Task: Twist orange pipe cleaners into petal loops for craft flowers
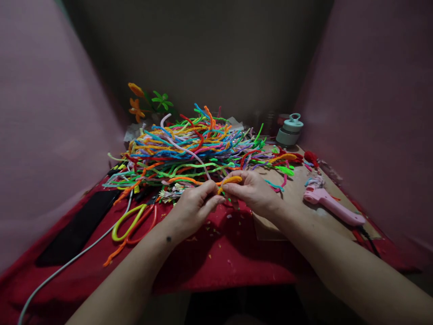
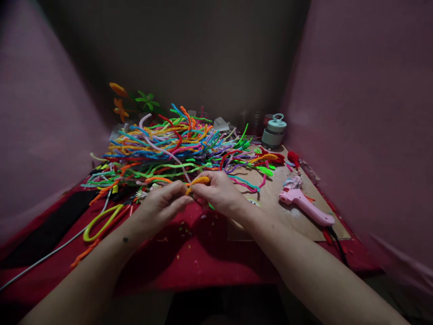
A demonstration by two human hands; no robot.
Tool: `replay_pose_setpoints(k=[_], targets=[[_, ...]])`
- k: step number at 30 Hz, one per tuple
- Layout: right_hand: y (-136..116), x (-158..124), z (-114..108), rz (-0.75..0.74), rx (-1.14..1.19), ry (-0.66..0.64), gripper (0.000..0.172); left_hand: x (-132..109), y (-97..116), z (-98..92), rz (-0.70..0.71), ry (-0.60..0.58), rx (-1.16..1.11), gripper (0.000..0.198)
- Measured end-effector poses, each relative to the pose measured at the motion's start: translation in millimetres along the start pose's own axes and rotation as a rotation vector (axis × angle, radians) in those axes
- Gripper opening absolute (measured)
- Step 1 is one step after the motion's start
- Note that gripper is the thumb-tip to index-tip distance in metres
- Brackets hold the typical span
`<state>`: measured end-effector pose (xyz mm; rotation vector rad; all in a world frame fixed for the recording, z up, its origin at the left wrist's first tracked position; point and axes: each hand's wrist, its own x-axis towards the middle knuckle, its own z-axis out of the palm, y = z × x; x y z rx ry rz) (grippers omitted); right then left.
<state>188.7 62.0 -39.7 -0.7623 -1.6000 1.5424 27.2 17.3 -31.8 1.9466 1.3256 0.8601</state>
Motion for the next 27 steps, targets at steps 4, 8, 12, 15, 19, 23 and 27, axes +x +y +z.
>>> replay_pose_setpoints(k=[4, 8, 12, 15, 19, 23, 27], targets=[[3.8, 3.7, -2.9, 0.126, 0.105, -0.012, 0.013, -1.2, -12.0, 5.3, 0.263, 0.076, 0.611, 0.015], [5.1, 6.6, -4.4, 0.264, 0.233, 0.031, 0.015, -2.8, -17.4, 9.5, 0.379, 0.139, 0.991, 0.021], [8.7, 8.7, -4.2, 0.27, 0.331, 0.078, 0.014, -1.3, -18.9, 8.9, 0.342, 0.171, 0.928, 0.024], [9.7, 7.6, -3.2, 0.139, 0.299, 0.084, 0.023, 1.3, -17.1, 5.4, 0.25, 0.177, 0.681, 0.02], [6.8, 3.8, -0.7, 0.028, 0.229, 0.106, 0.022, 3.4, -9.0, 4.0, 0.135, 0.171, 0.385, 0.014], [8.1, 2.5, 3.3, 0.019, 0.275, 0.089, 0.022, 3.4, -3.6, 12.4, 0.009, 0.186, 0.103, 0.013], [12.1, 2.7, 7.5, 0.043, 0.346, 0.064, 0.025, 2.1, -1.4, 21.4, -0.09, 0.187, -0.142, 0.019]])
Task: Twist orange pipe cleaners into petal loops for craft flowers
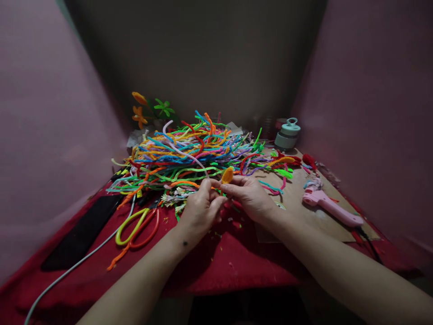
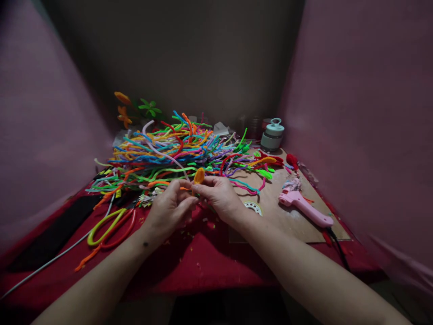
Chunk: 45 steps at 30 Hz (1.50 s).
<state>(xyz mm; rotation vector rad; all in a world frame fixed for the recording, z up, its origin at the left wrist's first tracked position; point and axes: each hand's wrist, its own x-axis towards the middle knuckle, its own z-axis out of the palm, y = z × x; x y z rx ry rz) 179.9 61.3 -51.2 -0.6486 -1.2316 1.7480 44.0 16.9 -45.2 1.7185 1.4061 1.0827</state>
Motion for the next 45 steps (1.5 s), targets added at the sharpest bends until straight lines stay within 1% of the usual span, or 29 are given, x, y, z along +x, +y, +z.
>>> replay_pose_setpoints(k=[3, 5, 7, 8, 9, 11, 14, 16, 19, 21, 24, 26, 28, 31, 33, 34, 36, 38, 40, 41, 42, 43, 45], targets=[[0.0, 0.3, 0.1, -0.016, -0.022, 0.058, 0.022, 0.1, 1.4, -1.8, 0.042, 0.025, 0.06, 0.026], [-1.1, 0.4, -0.4, -0.021, -0.034, 0.089, 0.023, 1.6, 2.4, -6.3, 0.092, 0.094, 0.139, 0.033], [-1.4, -0.2, -0.6, -0.013, -0.065, 0.063, 0.024, 3.8, 2.9, -11.0, 0.123, 0.17, 0.158, 0.033], [-1.0, -0.9, -0.2, -0.001, -0.091, 0.026, 0.024, 4.9, 3.0, -12.8, 0.119, 0.184, 0.126, 0.032], [-0.2, -1.9, 0.4, 0.015, -0.121, -0.017, 0.023, 6.0, 3.1, -14.3, 0.103, 0.177, 0.069, 0.032], [2.0, -4.6, 2.5, 0.055, -0.183, -0.099, 0.02, 7.6, 3.3, -16.3, 0.054, 0.127, -0.06, 0.033], [4.5, -8.4, 6.4, 0.109, -0.25, -0.148, 0.015, 8.8, 4.1, -18.2, 0.021, 0.06, -0.14, 0.025], [5.0, -9.8, 8.7, 0.131, -0.277, -0.154, 0.015, 9.0, 4.6, -18.6, 0.008, 0.069, -0.157, 0.018], [5.6, -10.4, 12.0, 0.142, -0.308, -0.146, 0.021, 8.4, 4.1, -16.2, 0.006, 0.131, -0.173, 0.014], [6.5, -10.5, 14.3, 0.155, -0.284, -0.108, 0.021, 7.2, 2.7, -12.5, 0.076, 0.199, -0.098, 0.012], [8.5, -10.5, 16.8, 0.178, -0.21, -0.053, 0.019, 5.8, 0.8, -7.4, 0.229, 0.297, 0.059, 0.01], [9.9, -10.4, 16.8, 0.179, -0.187, -0.051, 0.02, 6.2, 0.8, -7.0, 0.255, 0.316, 0.08, 0.01], [10.9, -10.2, 15.6, 0.171, -0.171, -0.073, 0.023, 7.9, 1.8, -9.6, 0.181, 0.31, 0.028, 0.011], [10.6, -10.0, 13.6, 0.178, -0.166, -0.132, 0.024, 11.7, 3.8, -16.1, 0.014, 0.302, -0.1, 0.013], [9.5, -9.7, 13.1, 0.179, -0.171, -0.133, 0.024, 13.7, 4.5, -19.2, -0.057, 0.271, -0.216, 0.014], [9.0, -9.5, 13.0, 0.173, -0.168, -0.116, 0.023, 14.3, 4.4, -19.8, -0.083, 0.238, -0.274, 0.017], [8.4, -8.7, 12.7, 0.145, -0.143, -0.066, 0.023, 14.4, 3.4, -19.3, -0.127, 0.117, -0.36, 0.021], [8.7, -7.5, 11.6, 0.128, -0.102, -0.032, 0.024, 13.3, 1.5, -17.3, -0.154, -0.027, -0.391, 0.023], [9.9, -6.2, 9.9, 0.125, -0.068, -0.021, 0.023, 12.0, -0.9, -15.6, -0.154, -0.111, -0.395, 0.021], [10.9, -5.7, 9.0, 0.125, -0.057, -0.03, 0.021, 11.6, -2.1, -15.5, -0.145, -0.121, -0.397, 0.019], [12.1, -5.3, 8.3, 0.122, -0.05, -0.049, 0.019, 11.4, -3.0, -16.2, -0.135, -0.107, -0.397, 0.018], [13.6, -5.0, 7.8, 0.116, -0.049, -0.073, 0.016, 11.6, -3.4, -17.6, -0.123, -0.073, -0.392, 0.016], [17.4, -4.6, 7.7, 0.109, -0.067, -0.118, 0.012, 13.1, -1.7, -21.8, -0.089, 0.032, -0.366, 0.013]])
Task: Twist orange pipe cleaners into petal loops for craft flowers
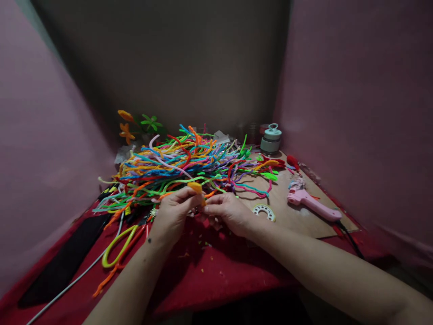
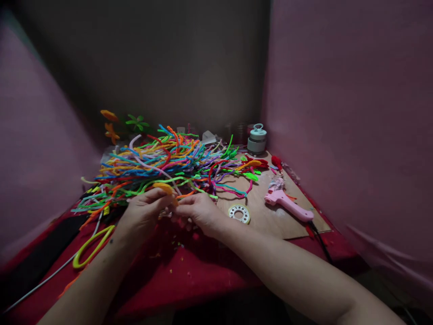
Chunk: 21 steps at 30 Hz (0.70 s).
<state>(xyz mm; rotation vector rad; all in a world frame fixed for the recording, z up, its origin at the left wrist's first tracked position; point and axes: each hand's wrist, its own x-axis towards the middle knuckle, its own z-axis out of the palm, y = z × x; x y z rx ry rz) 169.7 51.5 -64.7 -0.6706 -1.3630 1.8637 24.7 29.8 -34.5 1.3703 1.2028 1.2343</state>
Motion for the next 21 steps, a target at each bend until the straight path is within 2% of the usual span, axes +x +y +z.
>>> replay_pose_setpoints(k=[2, 4, 6, 8, 10, 12, 13, 15, 18, 21], targets=[[4.7, 0.7, 1.1, -0.001, -0.093, 0.016, 0.013, 1.6, 8.2, -0.8, 0.065, 0.092, 0.019, 0.013], [9.5, 0.7, 2.6, -0.051, -0.275, 0.041, 0.013, 3.3, 21.1, 4.4, 0.101, 0.108, 0.047, 0.012], [12.9, -0.3, 4.4, -0.214, -0.512, 0.047, 0.016, 6.3, 36.0, 17.0, 0.089, 0.058, 0.126, 0.011], [13.9, -2.4, 6.4, -0.345, -0.796, 0.035, 0.019, 13.7, 48.9, 35.3, 0.079, -0.05, 0.229, 0.011], [12.7, -4.9, 8.5, -0.37, -1.039, -0.008, 0.021, 28.1, 55.9, 56.0, 0.1, -0.166, 0.326, 0.011], [10.3, -7.0, 10.2, -0.353, -1.177, -0.093, 0.024, 50.0, 55.6, 76.2, 0.092, -0.293, 0.458, 0.012], [9.2, -7.8, 10.8, -0.347, -1.216, -0.14, 0.024, 63.1, 53.3, 85.7, 0.111, -0.319, 0.568, 0.013], [7.9, -8.9, 11.4, -0.353, -1.258, -0.196, 0.024, 90.9, 46.0, 103.7, 0.207, -0.287, 0.891, 0.016], [8.2, -8.8, 11.3, -0.355, -1.299, -0.195, 0.025, 129.1, 34.4, 128.5, 0.249, -0.258, 1.022, 0.017], [9.1, -5.1, 11.3, -0.304, -1.34, -0.193, 0.025, 155.5, 25.5, 149.8, 0.297, -0.222, 1.138, 0.016]])
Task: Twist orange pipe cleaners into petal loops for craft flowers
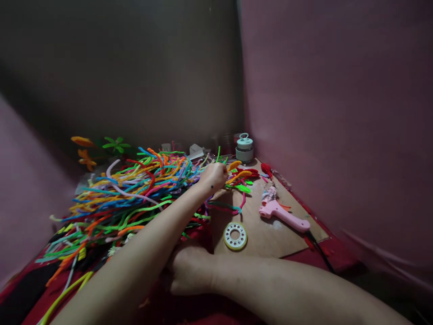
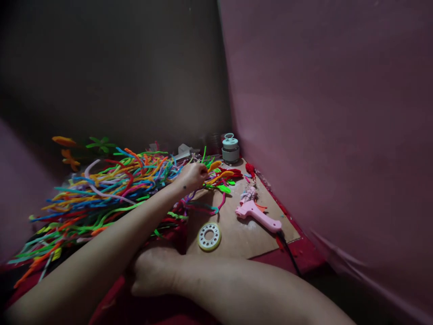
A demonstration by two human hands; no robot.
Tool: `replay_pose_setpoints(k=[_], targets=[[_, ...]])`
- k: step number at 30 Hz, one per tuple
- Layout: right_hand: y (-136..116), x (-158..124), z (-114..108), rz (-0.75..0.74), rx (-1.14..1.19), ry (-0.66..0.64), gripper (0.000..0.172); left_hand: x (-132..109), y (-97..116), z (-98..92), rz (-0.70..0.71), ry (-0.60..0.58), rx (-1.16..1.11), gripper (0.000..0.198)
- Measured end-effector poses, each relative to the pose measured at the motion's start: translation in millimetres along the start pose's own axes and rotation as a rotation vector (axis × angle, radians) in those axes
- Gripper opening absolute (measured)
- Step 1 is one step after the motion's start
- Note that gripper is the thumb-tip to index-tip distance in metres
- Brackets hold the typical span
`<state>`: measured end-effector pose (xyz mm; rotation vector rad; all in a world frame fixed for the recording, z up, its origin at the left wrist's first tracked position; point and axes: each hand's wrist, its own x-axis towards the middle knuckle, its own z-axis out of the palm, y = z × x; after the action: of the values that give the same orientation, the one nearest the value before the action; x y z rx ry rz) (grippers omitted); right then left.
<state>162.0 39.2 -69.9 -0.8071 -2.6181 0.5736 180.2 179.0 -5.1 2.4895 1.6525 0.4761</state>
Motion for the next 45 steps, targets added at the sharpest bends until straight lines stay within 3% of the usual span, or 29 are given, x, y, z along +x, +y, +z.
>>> replay_pose_setpoints(k=[6, 11, 15, 20, 23, 25, 28, 31, 34, 37, 40, 45], targets=[[5.6, 8.8, 0.8, -0.087, -0.136, 0.002, 0.031, 23.7, 5.0, 19.9, 0.051, -0.028, 0.101, 0.017], [5.5, 1.8, -1.0, -0.034, 0.023, 0.02, 0.03, 11.2, 2.2, 8.6, 0.076, 0.038, 0.075, 0.02], [2.9, -4.1, -1.1, -0.094, 0.112, -0.004, 0.024, -31.6, 1.9, -16.1, 0.135, 0.071, -0.008, 0.02], [3.8, -7.8, 11.5, -0.153, 0.217, 0.143, 0.027, -112.1, -6.8, -36.5, 0.428, 0.151, -0.217, 0.016], [3.9, -9.9, 18.6, -0.105, 0.245, 0.327, 0.036, -148.6, -23.2, -40.1, 0.42, 0.184, -0.139, 0.021], [2.7, -10.3, 15.7, -0.097, 0.251, 0.27, 0.027, -163.2, -39.5, -39.6, 0.385, 0.228, -0.156, 0.019], [4.1, -6.9, -5.8, -0.051, 0.126, 0.173, 0.02, -172.2, -67.4, -33.5, 0.253, 0.326, -0.223, 0.014], [17.9, -0.5, -48.0, 0.188, -0.11, 0.183, 0.022, -173.1, -89.7, -23.0, 0.191, 0.451, -0.253, 0.012], [47.1, 2.5, -98.5, 0.506, -0.478, 0.148, 0.023, -173.7, -99.3, -14.0, 0.22, 0.501, -0.227, 0.013], [83.4, -1.0, -136.4, 0.641, -0.734, 0.038, 0.034, -175.3, -98.8, -8.8, 0.305, 0.453, -0.183, 0.014], [113.6, -9.1, -152.2, 0.706, -0.782, -0.01, 0.032, -176.6, -96.4, -6.3, 0.359, 0.424, -0.152, 0.015], [141.2, -20.7, -155.4, 0.749, -0.795, -0.053, 0.025, -175.6, -99.3, -5.6, 0.352, 0.454, -0.149, 0.015]])
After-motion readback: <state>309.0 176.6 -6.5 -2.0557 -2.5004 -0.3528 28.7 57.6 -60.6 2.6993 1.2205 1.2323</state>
